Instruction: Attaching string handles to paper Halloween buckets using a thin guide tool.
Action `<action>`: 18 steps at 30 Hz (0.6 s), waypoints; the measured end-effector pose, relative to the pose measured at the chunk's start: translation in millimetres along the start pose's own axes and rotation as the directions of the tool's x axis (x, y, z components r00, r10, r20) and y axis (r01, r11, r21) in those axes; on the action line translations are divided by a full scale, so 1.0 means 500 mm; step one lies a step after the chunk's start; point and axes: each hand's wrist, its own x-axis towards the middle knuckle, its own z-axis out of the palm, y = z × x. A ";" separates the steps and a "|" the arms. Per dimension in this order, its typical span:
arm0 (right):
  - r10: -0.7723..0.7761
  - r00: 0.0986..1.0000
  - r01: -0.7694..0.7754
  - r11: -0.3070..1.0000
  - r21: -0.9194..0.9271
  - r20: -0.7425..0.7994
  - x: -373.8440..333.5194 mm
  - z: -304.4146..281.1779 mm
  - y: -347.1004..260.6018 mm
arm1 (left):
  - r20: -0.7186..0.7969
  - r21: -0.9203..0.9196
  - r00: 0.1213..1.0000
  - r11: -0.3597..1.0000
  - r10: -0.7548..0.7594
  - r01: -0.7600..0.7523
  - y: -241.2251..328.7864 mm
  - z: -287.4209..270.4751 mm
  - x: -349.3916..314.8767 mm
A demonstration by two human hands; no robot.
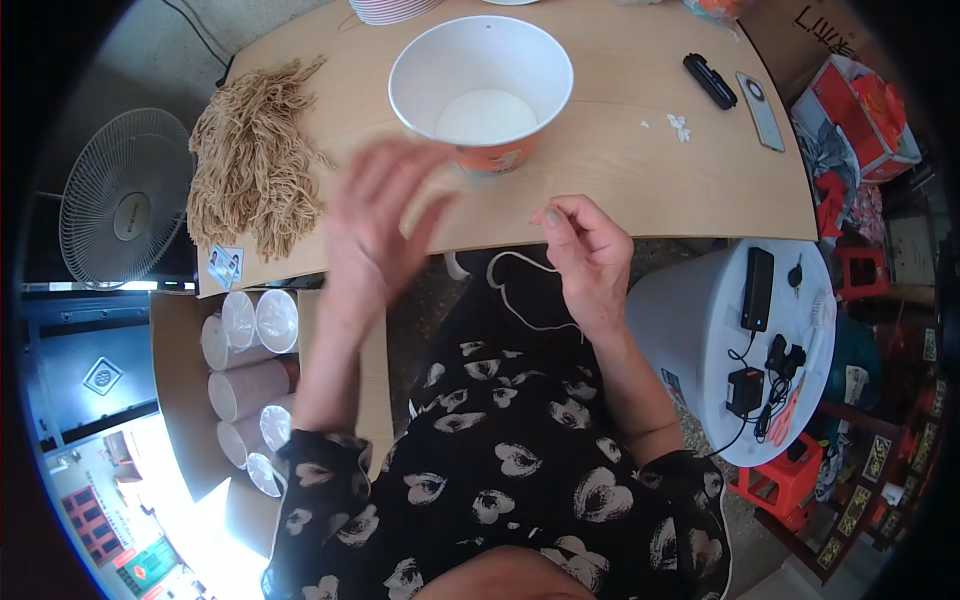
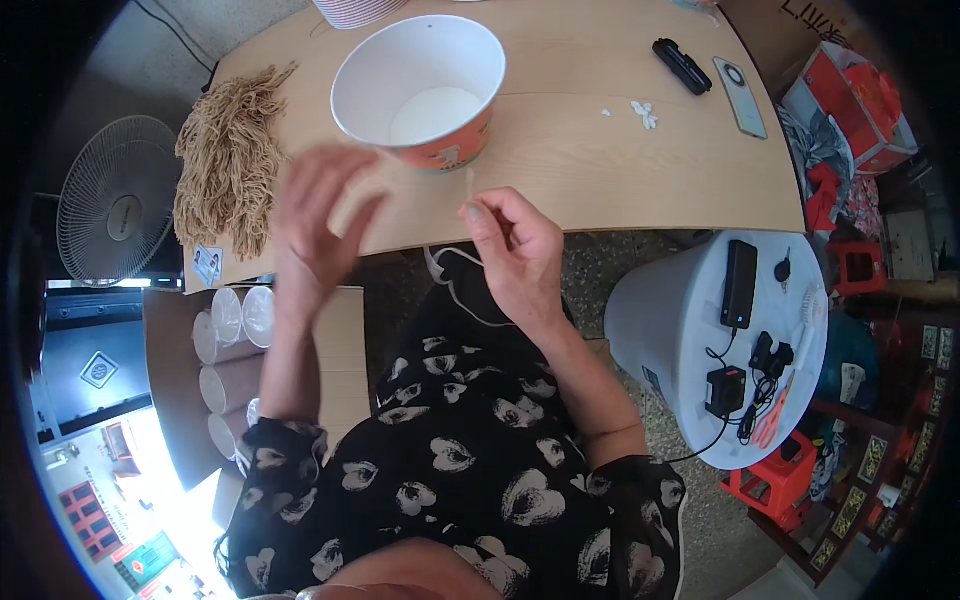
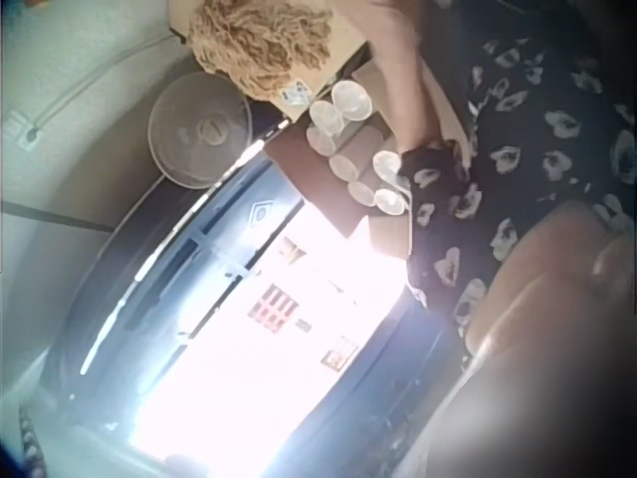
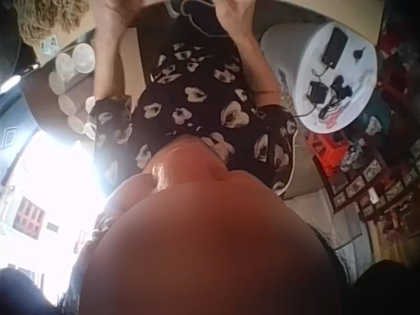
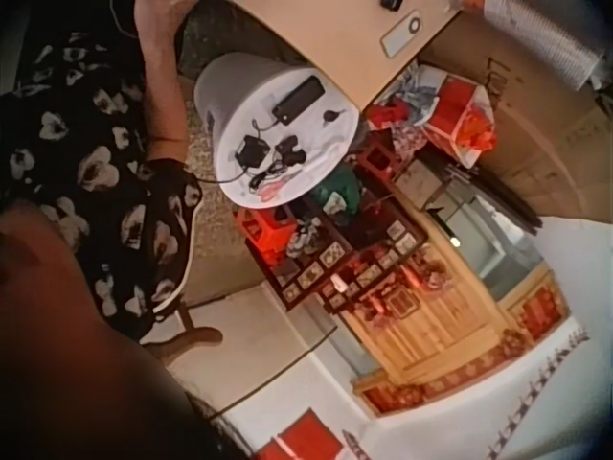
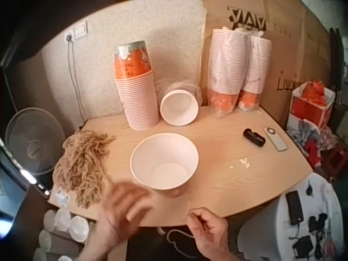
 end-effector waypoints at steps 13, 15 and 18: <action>0.006 0.990 -0.011 0.999 0.036 0.140 0.033 0.044 -0.011 | 0.185 0.218 0.923 0.901 0.338 -0.374 -0.101 0.024 0.151; -0.034 0.996 0.030 0.998 0.049 0.087 0.039 0.045 -0.013 | 0.122 0.100 0.939 0.937 0.322 -0.334 -0.082 0.026 0.134; 0.000 0.998 -0.003 0.999 0.050 0.070 0.032 0.053 -0.014 | 0.101 0.024 0.949 0.953 0.299 -0.303 -0.039 0.008 0.099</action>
